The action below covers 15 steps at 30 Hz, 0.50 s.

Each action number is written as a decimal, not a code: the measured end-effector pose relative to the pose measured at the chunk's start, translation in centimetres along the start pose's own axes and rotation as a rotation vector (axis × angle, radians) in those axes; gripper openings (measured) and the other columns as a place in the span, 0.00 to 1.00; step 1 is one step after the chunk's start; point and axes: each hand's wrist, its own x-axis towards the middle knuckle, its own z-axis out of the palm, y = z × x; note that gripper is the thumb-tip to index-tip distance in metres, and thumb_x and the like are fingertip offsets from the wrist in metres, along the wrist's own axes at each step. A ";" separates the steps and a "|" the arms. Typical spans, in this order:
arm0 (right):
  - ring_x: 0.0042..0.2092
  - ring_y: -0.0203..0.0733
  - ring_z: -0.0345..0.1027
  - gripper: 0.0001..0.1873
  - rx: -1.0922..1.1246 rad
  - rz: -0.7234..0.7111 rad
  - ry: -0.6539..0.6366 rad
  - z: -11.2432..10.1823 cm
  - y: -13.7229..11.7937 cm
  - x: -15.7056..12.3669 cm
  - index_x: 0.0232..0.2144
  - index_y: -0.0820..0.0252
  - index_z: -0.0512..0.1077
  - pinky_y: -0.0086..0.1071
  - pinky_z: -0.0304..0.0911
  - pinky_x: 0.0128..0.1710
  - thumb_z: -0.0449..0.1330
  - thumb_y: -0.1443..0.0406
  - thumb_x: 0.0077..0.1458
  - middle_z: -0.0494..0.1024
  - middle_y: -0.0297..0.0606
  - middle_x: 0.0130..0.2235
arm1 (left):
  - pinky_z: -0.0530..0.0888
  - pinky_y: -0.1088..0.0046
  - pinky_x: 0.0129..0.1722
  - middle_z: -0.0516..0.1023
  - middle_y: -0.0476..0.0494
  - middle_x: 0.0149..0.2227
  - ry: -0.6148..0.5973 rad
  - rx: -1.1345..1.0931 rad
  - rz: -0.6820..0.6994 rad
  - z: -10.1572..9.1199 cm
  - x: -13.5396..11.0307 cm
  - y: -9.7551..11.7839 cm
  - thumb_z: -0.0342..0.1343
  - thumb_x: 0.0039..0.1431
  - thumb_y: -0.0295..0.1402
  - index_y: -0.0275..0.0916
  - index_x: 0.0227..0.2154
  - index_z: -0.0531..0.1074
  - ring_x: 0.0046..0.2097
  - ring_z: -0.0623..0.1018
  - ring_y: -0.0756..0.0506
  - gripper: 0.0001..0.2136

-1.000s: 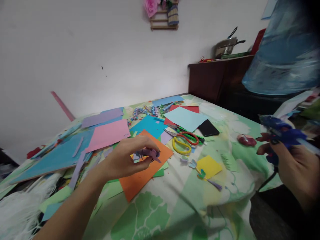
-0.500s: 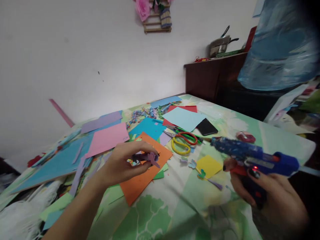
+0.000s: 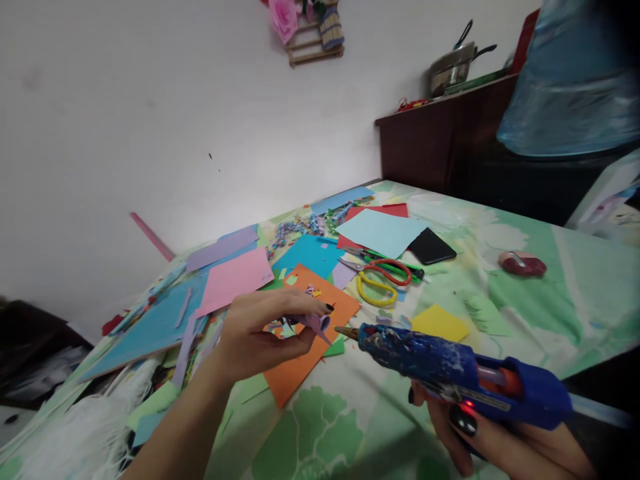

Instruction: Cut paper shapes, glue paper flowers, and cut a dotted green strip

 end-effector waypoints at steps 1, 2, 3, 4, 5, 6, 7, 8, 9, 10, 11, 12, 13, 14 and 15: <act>0.22 0.40 0.66 0.14 -0.016 -0.011 -0.007 -0.1 -0.1 0.1 0.41 0.52 0.76 0.37 0.69 0.32 0.59 0.53 0.55 0.70 0.35 0.18 | 0.78 0.75 0.33 0.81 0.46 0.29 -0.003 0.008 0.012 0.0 0.1 0.1 0.58 0.48 0.16 0.38 0.37 0.75 0.30 0.79 0.50 0.15; 0.22 0.40 0.66 0.14 -0.027 -0.017 -0.011 -0.2 -0.1 0.2 0.40 0.52 0.77 0.37 0.69 0.32 0.59 0.54 0.55 0.70 0.35 0.18 | 0.78 0.75 0.34 0.81 0.46 0.29 -0.005 0.015 0.024 0.1 0.1 0.1 0.58 0.48 0.15 0.38 0.37 0.75 0.30 0.79 0.50 0.15; 0.22 0.40 0.65 0.14 -0.035 -0.018 -0.012 -0.2 -0.1 0.2 0.40 0.52 0.77 0.37 0.69 0.31 0.59 0.54 0.56 0.70 0.34 0.18 | 0.77 0.75 0.33 0.81 0.46 0.29 -0.009 0.018 0.032 0.1 0.2 0.1 0.58 0.48 0.15 0.38 0.38 0.75 0.30 0.79 0.50 0.15; 0.21 0.39 0.65 0.14 -0.045 -0.021 -0.013 -0.2 -0.1 0.3 0.40 0.53 0.77 0.36 0.69 0.30 0.59 0.54 0.56 0.70 0.34 0.18 | 0.77 0.76 0.33 0.80 0.46 0.29 -0.016 0.018 0.038 0.1 0.2 0.1 0.58 0.49 0.15 0.39 0.38 0.75 0.30 0.78 0.50 0.15; 0.21 0.39 0.64 0.14 -0.053 -0.023 -0.014 -0.2 -0.1 0.3 0.40 0.53 0.77 0.35 0.69 0.28 0.58 0.54 0.56 0.70 0.34 0.18 | 0.77 0.76 0.32 0.80 0.46 0.29 -0.021 0.016 0.041 0.2 0.2 0.0 0.58 0.49 0.15 0.39 0.38 0.75 0.31 0.78 0.50 0.16; 0.21 0.39 0.64 0.14 -0.061 -0.025 -0.014 -0.2 0.0 0.4 0.40 0.54 0.77 0.34 0.68 0.27 0.58 0.55 0.56 0.70 0.34 0.18 | 0.77 0.75 0.32 0.80 0.46 0.29 -0.023 0.013 0.045 0.2 0.2 0.0 0.58 0.49 0.15 0.39 0.39 0.74 0.31 0.78 0.50 0.16; 0.21 0.39 0.64 0.14 -0.067 -0.027 -0.012 -0.2 0.1 0.4 0.40 0.54 0.76 0.33 0.67 0.25 0.59 0.55 0.56 0.70 0.34 0.18 | 0.77 0.75 0.32 0.80 0.46 0.30 -0.023 0.011 0.049 0.2 0.2 -0.1 0.58 0.49 0.15 0.39 0.39 0.74 0.31 0.78 0.50 0.16; 0.21 0.39 0.64 0.13 -0.073 -0.029 -0.009 -0.2 0.2 0.4 0.40 0.55 0.76 0.32 0.67 0.25 0.59 0.56 0.56 0.70 0.34 0.19 | 0.77 0.74 0.33 0.81 0.46 0.30 -0.021 0.011 0.054 0.2 0.1 -0.1 0.58 0.49 0.15 0.40 0.40 0.74 0.32 0.78 0.50 0.17; 0.21 0.39 0.64 0.13 -0.079 -0.032 -0.008 -0.1 0.3 0.4 0.40 0.55 0.76 0.32 0.67 0.24 0.59 0.56 0.56 0.70 0.34 0.19 | 0.77 0.74 0.33 0.81 0.46 0.30 -0.019 0.012 0.058 0.2 0.1 -0.2 0.58 0.49 0.15 0.40 0.40 0.74 0.32 0.78 0.50 0.17; 0.21 0.39 0.64 0.13 -0.085 -0.037 -0.009 -0.1 0.3 0.4 0.40 0.55 0.76 0.31 0.67 0.24 0.59 0.56 0.56 0.70 0.34 0.19 | 0.77 0.73 0.34 0.81 0.46 0.31 -0.018 0.013 0.061 0.2 0.1 -0.2 0.58 0.49 0.15 0.41 0.41 0.74 0.32 0.78 0.49 0.18; 0.22 0.39 0.64 0.13 -0.089 -0.043 -0.011 0.0 0.4 0.5 0.40 0.54 0.76 0.31 0.66 0.24 0.59 0.56 0.56 0.70 0.34 0.20 | 0.78 0.72 0.34 0.81 0.46 0.31 -0.020 0.011 0.059 0.2 0.0 -0.2 0.58 0.49 0.15 0.41 0.41 0.74 0.33 0.79 0.49 0.18; 0.22 0.39 0.64 0.13 -0.092 -0.049 -0.013 0.0 0.4 0.5 0.40 0.54 0.76 0.32 0.66 0.23 0.59 0.56 0.56 0.70 0.35 0.21 | 0.78 0.72 0.35 0.81 0.46 0.31 -0.024 0.008 0.056 0.2 -0.1 -0.2 0.58 0.49 0.15 0.41 0.41 0.74 0.33 0.79 0.49 0.18; 0.23 0.40 0.65 0.13 -0.095 -0.052 -0.016 0.0 0.4 0.5 0.39 0.54 0.76 0.32 0.66 0.23 0.59 0.56 0.56 0.71 0.36 0.22 | 0.78 0.71 0.36 0.81 0.47 0.31 -0.025 0.006 0.051 0.2 -0.1 -0.2 0.58 0.49 0.15 0.42 0.41 0.74 0.33 0.79 0.49 0.18; 0.24 0.41 0.65 0.12 -0.101 -0.056 -0.016 0.0 0.4 0.5 0.38 0.53 0.76 0.32 0.66 0.22 0.59 0.56 0.56 0.71 0.36 0.22 | 0.78 0.70 0.36 0.81 0.47 0.31 -0.026 0.007 0.045 0.3 -0.2 -0.2 0.58 0.49 0.15 0.42 0.41 0.74 0.33 0.79 0.48 0.18; 0.25 0.42 0.65 0.12 -0.112 -0.058 -0.012 0.0 0.4 0.4 0.37 0.53 0.76 0.32 0.65 0.22 0.59 0.56 0.55 0.71 0.37 0.22 | 0.79 0.69 0.37 0.81 0.47 0.31 -0.028 0.011 0.040 0.3 -0.3 -0.2 0.58 0.49 0.16 0.43 0.41 0.74 0.34 0.79 0.48 0.18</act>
